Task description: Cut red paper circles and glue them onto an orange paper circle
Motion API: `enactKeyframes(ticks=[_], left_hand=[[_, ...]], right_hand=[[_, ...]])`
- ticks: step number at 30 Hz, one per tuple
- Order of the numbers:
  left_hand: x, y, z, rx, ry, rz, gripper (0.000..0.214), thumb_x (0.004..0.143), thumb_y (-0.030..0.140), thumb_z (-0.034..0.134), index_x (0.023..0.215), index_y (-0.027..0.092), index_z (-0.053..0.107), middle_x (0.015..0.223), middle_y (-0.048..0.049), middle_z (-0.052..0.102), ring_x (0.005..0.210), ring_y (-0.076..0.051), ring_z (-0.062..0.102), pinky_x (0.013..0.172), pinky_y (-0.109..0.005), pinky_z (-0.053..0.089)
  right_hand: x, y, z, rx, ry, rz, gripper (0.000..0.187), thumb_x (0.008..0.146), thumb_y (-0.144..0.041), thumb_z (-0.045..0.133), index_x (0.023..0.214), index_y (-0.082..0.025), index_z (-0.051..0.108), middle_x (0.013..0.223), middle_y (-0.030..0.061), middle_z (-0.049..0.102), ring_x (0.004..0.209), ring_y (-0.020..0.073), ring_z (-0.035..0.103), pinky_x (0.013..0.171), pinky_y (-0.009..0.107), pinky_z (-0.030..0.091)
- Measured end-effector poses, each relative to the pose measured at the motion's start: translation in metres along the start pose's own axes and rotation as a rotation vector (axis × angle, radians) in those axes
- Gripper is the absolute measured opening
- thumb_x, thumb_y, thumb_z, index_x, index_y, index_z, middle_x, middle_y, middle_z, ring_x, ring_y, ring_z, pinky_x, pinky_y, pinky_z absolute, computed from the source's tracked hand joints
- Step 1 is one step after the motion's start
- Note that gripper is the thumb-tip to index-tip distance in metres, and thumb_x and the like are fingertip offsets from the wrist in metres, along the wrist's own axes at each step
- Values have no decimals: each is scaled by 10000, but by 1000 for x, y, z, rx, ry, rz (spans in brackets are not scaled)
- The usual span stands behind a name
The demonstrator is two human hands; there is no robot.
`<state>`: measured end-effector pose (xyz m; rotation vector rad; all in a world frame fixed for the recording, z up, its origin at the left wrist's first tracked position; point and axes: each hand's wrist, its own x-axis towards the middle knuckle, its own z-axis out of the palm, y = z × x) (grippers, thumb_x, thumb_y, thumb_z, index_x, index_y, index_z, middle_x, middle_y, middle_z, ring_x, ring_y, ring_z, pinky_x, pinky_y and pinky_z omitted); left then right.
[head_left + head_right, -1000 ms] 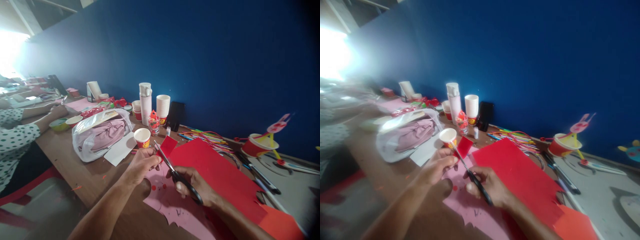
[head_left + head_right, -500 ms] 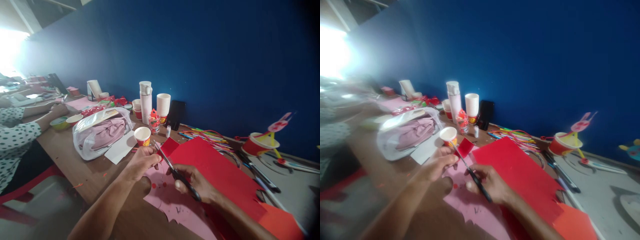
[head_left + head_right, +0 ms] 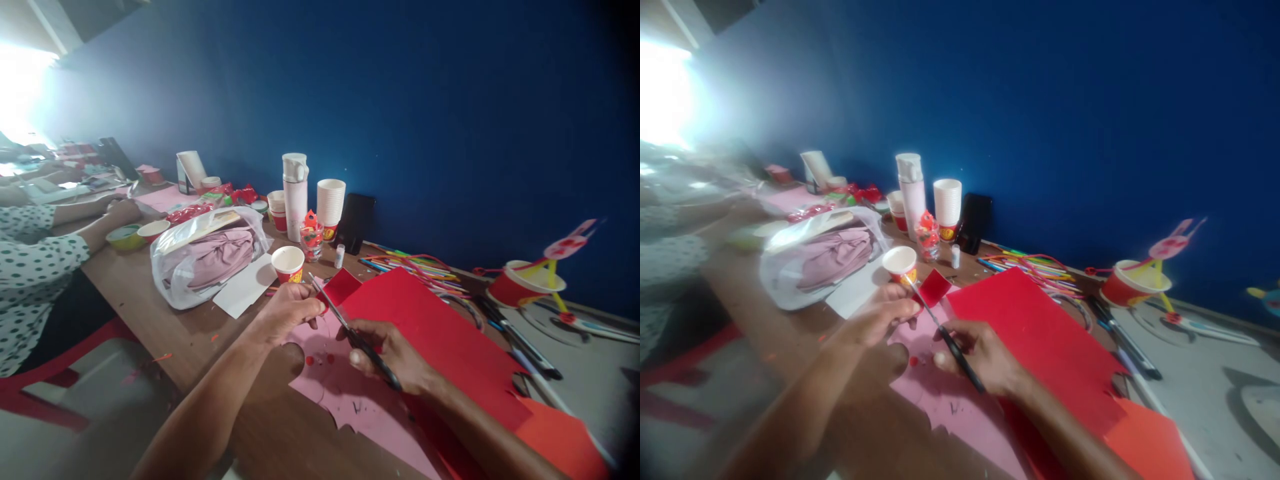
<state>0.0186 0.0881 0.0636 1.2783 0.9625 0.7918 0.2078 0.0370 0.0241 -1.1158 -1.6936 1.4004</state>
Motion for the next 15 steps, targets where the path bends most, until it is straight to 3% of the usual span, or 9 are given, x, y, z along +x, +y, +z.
enactKeyframes(ticks=[2, 9, 15], left_hand=[[1, -4, -1, -13, -6, 17, 234, 627, 211, 583, 427, 148, 480, 389, 52, 415, 411, -57, 443, 439, -185, 358], [3, -11, 2, -71, -40, 122, 205, 721, 280, 589, 594, 120, 577, 535, 11, 546, 495, -67, 513, 475, -177, 346], [0, -10, 10, -32, 83, 147, 164, 747, 252, 589, 646, 125, 607, 581, 0, 597, 522, -59, 499, 517, -175, 367]], right_hand=[[1, 3, 0, 22, 8, -22, 373, 675, -431, 683, 888, -133, 613, 600, -34, 467, 526, 86, 390, 484, 205, 302], [1, 4, 3, 193, 44, -39, 410, 715, -485, 647, 908, -128, 585, 542, -55, 448, 430, 58, 377, 425, 190, 291], [2, 2, 11, 279, 39, -19, 469, 686, -552, 649, 873, -129, 567, 543, -52, 461, 424, 60, 395, 428, 193, 318]])
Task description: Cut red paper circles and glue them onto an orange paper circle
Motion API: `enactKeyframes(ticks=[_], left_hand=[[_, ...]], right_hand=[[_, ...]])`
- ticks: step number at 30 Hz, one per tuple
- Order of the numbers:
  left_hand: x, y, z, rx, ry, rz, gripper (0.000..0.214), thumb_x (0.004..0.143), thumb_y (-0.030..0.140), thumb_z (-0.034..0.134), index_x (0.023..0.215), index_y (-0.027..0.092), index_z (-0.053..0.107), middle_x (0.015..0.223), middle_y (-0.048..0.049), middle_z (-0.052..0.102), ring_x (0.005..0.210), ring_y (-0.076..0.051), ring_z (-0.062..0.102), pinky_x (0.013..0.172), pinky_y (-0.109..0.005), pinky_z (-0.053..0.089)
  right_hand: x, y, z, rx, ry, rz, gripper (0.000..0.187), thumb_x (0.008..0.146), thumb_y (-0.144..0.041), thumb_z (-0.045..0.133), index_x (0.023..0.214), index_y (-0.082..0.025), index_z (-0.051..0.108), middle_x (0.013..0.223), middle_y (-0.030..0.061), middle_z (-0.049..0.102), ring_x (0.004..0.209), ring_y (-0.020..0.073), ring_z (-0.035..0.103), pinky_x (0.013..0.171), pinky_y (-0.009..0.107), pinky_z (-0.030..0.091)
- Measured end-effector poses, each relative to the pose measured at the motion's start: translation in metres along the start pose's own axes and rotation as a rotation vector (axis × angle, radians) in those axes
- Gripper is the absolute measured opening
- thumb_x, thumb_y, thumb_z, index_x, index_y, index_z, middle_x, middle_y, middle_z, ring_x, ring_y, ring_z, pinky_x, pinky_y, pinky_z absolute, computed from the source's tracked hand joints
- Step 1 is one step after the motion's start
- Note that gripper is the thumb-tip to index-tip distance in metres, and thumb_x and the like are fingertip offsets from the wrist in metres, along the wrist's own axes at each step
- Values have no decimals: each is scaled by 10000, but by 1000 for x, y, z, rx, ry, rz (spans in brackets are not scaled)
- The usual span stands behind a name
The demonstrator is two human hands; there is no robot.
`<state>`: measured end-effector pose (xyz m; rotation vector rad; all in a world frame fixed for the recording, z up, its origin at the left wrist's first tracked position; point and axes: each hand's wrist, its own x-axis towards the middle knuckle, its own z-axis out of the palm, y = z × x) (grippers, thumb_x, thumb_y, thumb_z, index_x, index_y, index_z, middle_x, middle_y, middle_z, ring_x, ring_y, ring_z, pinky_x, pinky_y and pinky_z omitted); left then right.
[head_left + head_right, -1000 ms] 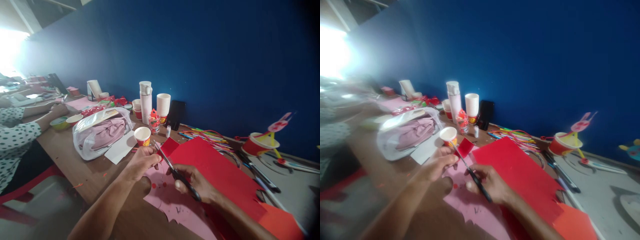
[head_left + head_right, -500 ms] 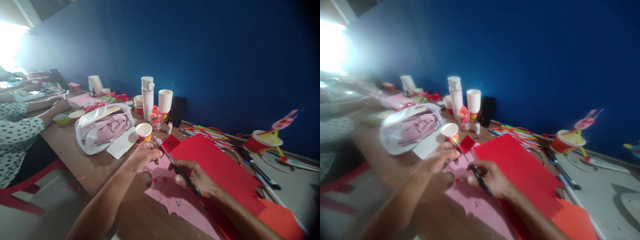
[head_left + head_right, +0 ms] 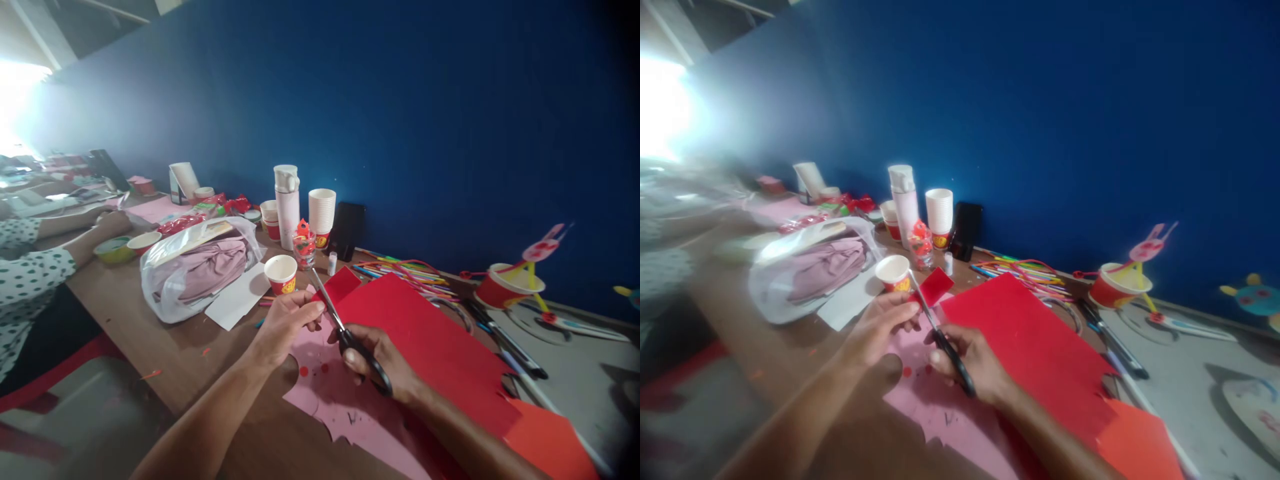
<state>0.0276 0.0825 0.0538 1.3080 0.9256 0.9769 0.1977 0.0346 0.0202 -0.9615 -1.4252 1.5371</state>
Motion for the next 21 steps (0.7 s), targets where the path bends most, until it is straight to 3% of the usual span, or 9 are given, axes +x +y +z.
enactKeyframes(ticks=[9, 21], left_hand=[[1, 1, -5, 61, 33, -29, 143, 685, 190, 582, 554, 133, 581, 482, 33, 528, 452, -51, 433, 462, -183, 323], [0, 5, -6, 66, 26, -86, 157, 635, 183, 565, 485, 151, 534, 411, 58, 430, 423, -60, 374, 485, -219, 342]], right_hand=[[-1, 5, -2, 27, -84, 4, 464, 707, -542, 641, 902, -129, 564, 572, -51, 451, 446, 54, 386, 441, 187, 315], [-2, 1, -2, -66, -71, 28, 481, 677, -569, 646, 869, -133, 581, 548, -54, 435, 434, 63, 386, 432, 197, 312]])
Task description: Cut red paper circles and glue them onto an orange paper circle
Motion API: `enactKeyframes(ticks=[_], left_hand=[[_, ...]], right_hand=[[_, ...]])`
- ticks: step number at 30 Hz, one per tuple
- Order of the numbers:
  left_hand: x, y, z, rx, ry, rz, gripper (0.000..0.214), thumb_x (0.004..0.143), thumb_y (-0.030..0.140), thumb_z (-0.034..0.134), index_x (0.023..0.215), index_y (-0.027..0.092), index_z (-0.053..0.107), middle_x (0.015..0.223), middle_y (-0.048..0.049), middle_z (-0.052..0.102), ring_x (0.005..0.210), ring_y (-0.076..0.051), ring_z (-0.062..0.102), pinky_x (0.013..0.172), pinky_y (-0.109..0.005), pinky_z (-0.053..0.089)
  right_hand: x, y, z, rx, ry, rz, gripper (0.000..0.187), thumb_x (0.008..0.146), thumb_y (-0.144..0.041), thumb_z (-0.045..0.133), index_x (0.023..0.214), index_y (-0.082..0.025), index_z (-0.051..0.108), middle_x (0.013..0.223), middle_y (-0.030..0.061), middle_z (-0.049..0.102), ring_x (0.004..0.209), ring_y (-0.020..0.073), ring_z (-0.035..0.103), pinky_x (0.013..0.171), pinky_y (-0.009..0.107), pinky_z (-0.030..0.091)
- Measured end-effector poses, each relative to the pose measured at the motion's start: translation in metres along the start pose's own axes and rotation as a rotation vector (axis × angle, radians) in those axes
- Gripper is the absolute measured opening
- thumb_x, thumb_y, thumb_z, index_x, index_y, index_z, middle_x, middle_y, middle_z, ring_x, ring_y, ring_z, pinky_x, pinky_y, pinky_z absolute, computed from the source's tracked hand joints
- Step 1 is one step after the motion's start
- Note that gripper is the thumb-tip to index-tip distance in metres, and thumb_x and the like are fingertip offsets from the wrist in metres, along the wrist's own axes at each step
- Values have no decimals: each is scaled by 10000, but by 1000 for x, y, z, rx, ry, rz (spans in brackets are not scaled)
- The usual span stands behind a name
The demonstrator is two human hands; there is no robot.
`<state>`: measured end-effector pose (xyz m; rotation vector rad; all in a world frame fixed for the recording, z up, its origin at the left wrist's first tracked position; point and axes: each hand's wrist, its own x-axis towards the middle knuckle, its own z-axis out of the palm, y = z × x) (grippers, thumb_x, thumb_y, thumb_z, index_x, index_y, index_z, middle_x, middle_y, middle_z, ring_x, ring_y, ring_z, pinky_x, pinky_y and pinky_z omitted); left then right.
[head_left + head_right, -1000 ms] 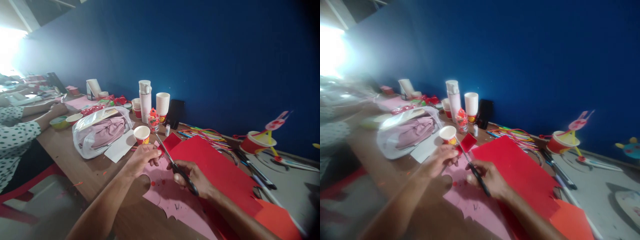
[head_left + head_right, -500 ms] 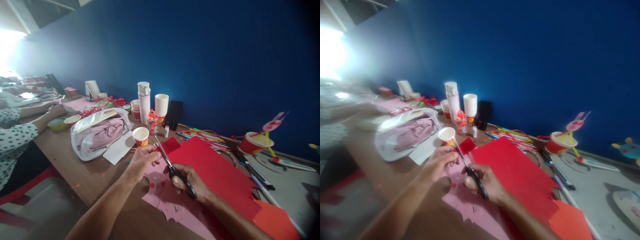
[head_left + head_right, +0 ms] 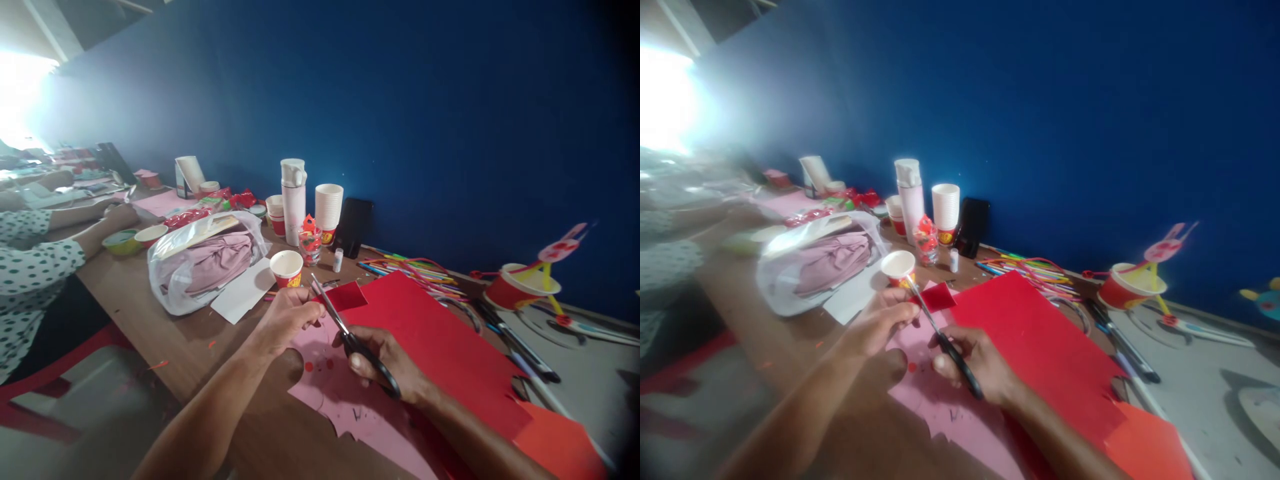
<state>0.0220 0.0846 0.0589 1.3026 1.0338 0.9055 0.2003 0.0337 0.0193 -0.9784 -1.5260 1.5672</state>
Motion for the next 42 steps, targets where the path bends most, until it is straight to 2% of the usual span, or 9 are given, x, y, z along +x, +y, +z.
enactKeyframes(ticks=[11, 14, 18, 23, 26, 30, 42], left_hand=[[6, -8, -6, -72, -74, -24, 215, 648, 170, 570, 452, 153, 483, 394, 76, 368, 409, -47, 340, 528, -228, 385], [6, -7, -5, -90, -87, -23, 204, 665, 186, 573, 479, 141, 502, 420, 66, 403, 412, -41, 353, 489, -206, 346], [4, -5, -1, -115, -87, 15, 231, 704, 245, 585, 514, 129, 525, 480, 31, 486, 460, -61, 448, 470, -199, 316], [1, -7, 7, -131, -29, 45, 192, 748, 273, 579, 625, 126, 583, 533, 13, 553, 515, -72, 490, 501, -188, 336], [0, -6, 11, -108, 27, 74, 186, 754, 253, 558, 616, 129, 572, 549, 4, 576, 518, -72, 481, 516, -189, 348], [-1, -4, 11, -40, 95, 99, 149, 723, 201, 538, 590, 137, 560, 531, 4, 574, 513, -81, 470, 520, -197, 352], [-1, 0, 6, 25, 74, 78, 167, 675, 202, 541, 522, 140, 565, 512, 1, 552, 488, -79, 408, 479, -204, 299]], right_hand=[[0, 3, -3, -48, -1, -14, 464, 691, -535, 653, 898, -123, 594, 549, -53, 442, 431, 57, 385, 418, 185, 313], [0, 2, -2, -24, 13, -3, 486, 673, -556, 656, 891, -127, 592, 555, -49, 449, 426, 59, 384, 410, 187, 317], [1, -1, -1, 17, 57, 14, 503, 648, -584, 657, 864, -136, 578, 534, -54, 449, 413, 60, 381, 400, 187, 306], [3, 2, 0, 12, 107, -25, 488, 657, -580, 651, 851, -137, 580, 522, -57, 453, 400, 59, 388, 404, 188, 312], [4, 5, 2, 31, 88, -63, 481, 673, -567, 647, 871, -134, 580, 532, -55, 464, 402, 56, 388, 406, 185, 311], [4, 4, 5, 69, 63, -45, 525, 645, -611, 644, 851, -133, 573, 524, -59, 451, 401, 53, 384, 406, 182, 305], [2, 2, 6, 50, 64, -36, 508, 630, -589, 673, 848, -137, 595, 542, -60, 436, 413, 51, 379, 405, 180, 309]])
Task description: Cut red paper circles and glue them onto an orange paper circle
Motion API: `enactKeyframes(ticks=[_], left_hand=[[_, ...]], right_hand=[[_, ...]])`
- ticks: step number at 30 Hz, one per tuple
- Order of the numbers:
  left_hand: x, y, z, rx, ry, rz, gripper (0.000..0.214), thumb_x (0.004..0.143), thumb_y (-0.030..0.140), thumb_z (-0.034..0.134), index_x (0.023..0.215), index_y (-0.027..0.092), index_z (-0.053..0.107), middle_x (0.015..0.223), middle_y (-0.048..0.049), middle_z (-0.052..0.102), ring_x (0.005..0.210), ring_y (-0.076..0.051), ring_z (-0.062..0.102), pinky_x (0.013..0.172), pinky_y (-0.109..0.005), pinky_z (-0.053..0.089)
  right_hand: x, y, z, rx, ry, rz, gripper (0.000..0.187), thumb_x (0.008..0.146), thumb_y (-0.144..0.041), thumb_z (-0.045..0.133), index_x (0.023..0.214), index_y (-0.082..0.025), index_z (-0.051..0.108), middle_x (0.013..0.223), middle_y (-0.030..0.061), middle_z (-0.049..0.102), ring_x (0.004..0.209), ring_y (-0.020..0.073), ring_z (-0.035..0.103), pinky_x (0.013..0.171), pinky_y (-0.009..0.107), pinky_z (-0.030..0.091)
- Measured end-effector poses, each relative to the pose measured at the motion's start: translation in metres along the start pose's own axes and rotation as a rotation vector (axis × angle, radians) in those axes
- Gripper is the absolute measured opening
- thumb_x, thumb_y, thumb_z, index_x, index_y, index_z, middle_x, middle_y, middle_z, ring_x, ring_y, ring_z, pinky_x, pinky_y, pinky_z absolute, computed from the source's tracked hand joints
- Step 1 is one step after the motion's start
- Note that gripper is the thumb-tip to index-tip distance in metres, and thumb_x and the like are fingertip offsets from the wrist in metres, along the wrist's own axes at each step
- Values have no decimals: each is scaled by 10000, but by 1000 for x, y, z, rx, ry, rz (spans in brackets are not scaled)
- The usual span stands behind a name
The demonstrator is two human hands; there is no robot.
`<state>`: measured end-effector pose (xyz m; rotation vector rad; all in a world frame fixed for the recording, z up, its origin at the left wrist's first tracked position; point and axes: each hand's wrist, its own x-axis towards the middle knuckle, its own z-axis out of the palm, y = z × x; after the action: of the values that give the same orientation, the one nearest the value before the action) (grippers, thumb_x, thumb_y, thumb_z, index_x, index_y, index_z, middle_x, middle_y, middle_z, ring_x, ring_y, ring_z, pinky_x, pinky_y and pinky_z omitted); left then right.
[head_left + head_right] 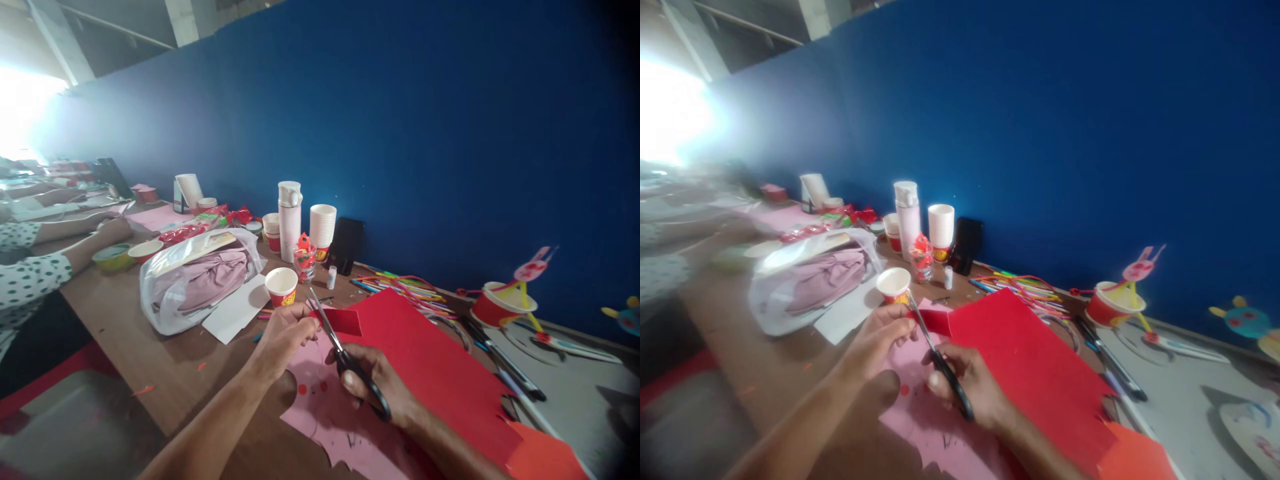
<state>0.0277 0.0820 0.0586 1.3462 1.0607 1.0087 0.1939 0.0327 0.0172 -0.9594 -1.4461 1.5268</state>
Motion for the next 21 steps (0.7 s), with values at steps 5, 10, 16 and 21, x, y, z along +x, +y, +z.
enactKeyframes(ticks=[5, 10, 16, 21], left_hand=[[1, -1, -2, -21, -26, -16, 155, 667, 192, 537, 525, 135, 564, 517, -1, 562, 478, -70, 398, 467, -200, 284], [0, 1, -4, -32, -50, -29, 127, 658, 176, 539, 545, 127, 570, 521, -2, 565, 482, -65, 395, 484, -199, 292], [2, 2, -5, -56, -58, -63, 123, 635, 184, 555, 527, 124, 559, 470, 15, 522, 440, -52, 349, 449, -202, 227], [2, 2, -5, -58, -93, -60, 139, 628, 177, 548, 497, 130, 538, 432, 36, 472, 437, -53, 350, 468, -203, 259]], right_hand=[[-1, 1, 0, -6, -5, -15, 495, 645, -586, 660, 839, -135, 596, 529, -58, 443, 398, 48, 372, 398, 181, 302], [-2, -1, -1, 14, -4, 11, 492, 642, -570, 672, 844, -128, 595, 521, -60, 440, 392, 44, 366, 390, 174, 287], [0, -3, -1, 31, -23, 46, 488, 620, -568, 690, 817, -132, 591, 526, -63, 438, 405, 43, 368, 405, 178, 301], [2, 0, 0, 57, -7, 77, 482, 616, -559, 698, 819, -132, 601, 496, -76, 419, 396, 35, 346, 403, 169, 299]])
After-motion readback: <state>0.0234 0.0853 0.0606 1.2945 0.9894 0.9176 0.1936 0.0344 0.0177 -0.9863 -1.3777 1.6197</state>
